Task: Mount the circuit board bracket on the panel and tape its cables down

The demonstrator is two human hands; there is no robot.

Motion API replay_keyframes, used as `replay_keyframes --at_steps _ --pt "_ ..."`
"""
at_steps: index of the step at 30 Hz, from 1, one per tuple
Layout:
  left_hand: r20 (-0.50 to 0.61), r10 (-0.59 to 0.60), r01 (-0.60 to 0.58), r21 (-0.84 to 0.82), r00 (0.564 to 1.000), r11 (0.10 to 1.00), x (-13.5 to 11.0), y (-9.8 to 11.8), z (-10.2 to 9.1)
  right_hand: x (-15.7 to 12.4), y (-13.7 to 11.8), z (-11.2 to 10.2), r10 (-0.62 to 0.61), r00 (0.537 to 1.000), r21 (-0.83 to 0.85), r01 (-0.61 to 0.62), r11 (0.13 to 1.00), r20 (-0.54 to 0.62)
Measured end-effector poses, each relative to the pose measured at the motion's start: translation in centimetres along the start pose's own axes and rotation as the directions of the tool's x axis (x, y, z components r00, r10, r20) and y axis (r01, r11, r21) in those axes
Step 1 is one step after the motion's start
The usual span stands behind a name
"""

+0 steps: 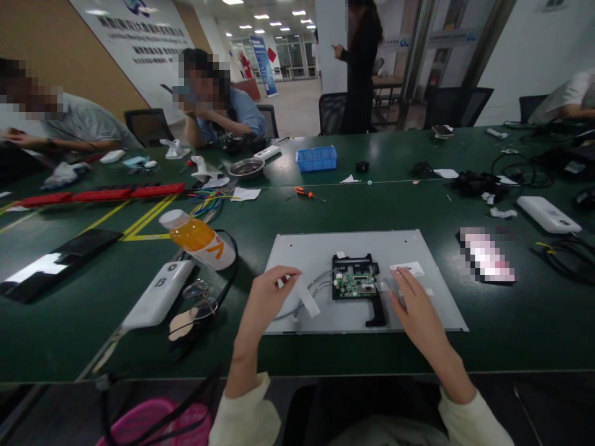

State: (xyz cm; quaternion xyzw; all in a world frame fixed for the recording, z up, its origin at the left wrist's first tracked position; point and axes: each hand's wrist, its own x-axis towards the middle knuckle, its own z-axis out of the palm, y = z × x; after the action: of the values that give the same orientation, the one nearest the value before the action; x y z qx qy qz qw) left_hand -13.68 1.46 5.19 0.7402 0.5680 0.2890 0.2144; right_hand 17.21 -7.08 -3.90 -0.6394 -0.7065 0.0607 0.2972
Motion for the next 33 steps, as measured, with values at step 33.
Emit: replay_keyframes --at_steps 33 --pt "-0.023 0.093 -0.069 0.504 0.995 0.861 -5.5 -2.6 8.0 -2.0 -13.4 4.0 -0.389 0.855 0.134 0.365 0.921 0.342"
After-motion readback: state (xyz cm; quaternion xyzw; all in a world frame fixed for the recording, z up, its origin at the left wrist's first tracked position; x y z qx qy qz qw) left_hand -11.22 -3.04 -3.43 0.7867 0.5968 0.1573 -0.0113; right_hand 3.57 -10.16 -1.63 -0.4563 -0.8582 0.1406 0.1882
